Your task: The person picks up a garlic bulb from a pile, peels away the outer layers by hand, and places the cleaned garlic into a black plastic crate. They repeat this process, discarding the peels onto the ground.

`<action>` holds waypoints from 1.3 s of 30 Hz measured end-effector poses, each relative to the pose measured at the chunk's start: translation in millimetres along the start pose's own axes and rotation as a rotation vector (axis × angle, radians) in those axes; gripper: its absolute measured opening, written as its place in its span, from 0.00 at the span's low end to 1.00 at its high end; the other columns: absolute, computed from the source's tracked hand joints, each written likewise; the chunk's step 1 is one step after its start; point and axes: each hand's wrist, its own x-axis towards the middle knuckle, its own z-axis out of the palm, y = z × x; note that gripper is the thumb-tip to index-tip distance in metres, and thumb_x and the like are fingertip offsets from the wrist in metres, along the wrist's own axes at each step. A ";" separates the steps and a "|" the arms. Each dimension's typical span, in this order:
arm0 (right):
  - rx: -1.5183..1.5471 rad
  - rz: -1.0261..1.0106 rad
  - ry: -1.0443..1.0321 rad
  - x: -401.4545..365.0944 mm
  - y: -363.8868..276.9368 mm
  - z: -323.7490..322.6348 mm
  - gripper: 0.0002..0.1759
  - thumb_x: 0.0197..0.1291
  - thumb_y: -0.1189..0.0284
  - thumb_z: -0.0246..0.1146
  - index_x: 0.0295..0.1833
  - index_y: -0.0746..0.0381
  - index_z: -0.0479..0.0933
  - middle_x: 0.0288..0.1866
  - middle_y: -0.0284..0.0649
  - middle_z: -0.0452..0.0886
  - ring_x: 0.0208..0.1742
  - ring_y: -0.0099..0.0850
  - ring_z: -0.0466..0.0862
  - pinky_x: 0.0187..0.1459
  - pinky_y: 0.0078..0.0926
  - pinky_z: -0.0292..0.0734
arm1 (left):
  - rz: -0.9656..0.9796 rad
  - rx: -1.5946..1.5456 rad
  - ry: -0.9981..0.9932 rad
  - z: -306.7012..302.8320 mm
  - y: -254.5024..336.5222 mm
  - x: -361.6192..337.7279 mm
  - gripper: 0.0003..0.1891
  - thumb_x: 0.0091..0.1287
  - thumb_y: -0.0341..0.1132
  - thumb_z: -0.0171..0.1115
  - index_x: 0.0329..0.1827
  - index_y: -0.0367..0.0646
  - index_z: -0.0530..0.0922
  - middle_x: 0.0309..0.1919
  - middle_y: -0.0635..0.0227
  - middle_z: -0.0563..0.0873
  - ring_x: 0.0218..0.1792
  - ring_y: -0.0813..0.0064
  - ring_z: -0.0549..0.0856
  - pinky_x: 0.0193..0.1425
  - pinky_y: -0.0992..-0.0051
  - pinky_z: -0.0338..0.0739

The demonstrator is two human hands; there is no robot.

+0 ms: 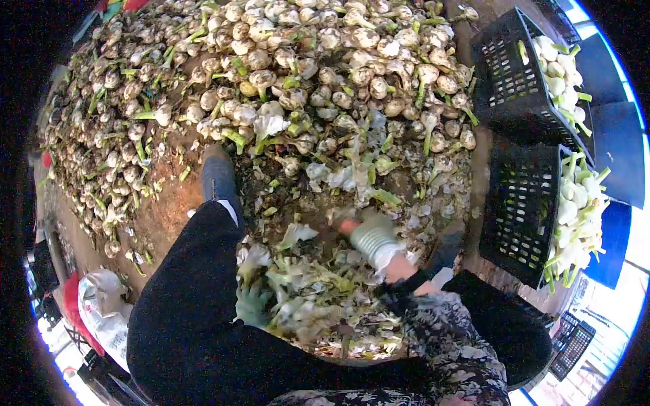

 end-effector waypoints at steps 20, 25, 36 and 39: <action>-0.462 -0.561 -0.019 -0.8 -91.3 36.5 0.38 0.50 0.61 0.60 0.67 0.53 0.54 0.71 0.47 0.43 0.68 0.53 0.49 0.65 0.48 0.50 | 0.492 1.039 -0.057 -11.4 49.4 20.6 0.36 0.42 0.49 0.65 0.57 0.49 0.66 0.57 0.51 0.64 0.57 0.47 0.65 0.60 0.51 0.57; -0.334 -0.621 -0.753 -37.7 -48.3 73.9 0.32 0.53 0.59 0.57 0.63 0.58 0.61 0.63 0.48 0.62 0.63 0.46 0.63 0.62 0.38 0.59 | 0.462 0.931 0.145 -2.7 34.0 25.0 0.42 0.43 0.50 0.65 0.62 0.47 0.58 0.57 0.46 0.62 0.56 0.45 0.65 0.57 0.49 0.60; -0.370 -0.239 0.172 49.5 -159.5 32.3 0.33 0.51 0.55 0.59 0.63 0.51 0.60 0.61 0.41 0.62 0.56 0.42 0.70 0.56 0.47 0.60 | 0.357 1.167 0.022 -51.6 19.5 -25.1 0.28 0.53 0.45 0.60 0.56 0.45 0.68 0.55 0.59 0.68 0.56 0.58 0.66 0.61 0.59 0.57; -0.644 -0.528 -0.098 26.3 -142.4 0.6 0.29 0.57 0.63 0.56 0.64 0.53 0.59 0.64 0.40 0.60 0.50 0.35 0.74 0.54 0.45 0.64 | 0.249 1.165 0.103 -78.1 15.9 -53.9 0.24 0.55 0.41 0.58 0.55 0.43 0.69 0.53 0.60 0.69 0.53 0.61 0.68 0.59 0.63 0.60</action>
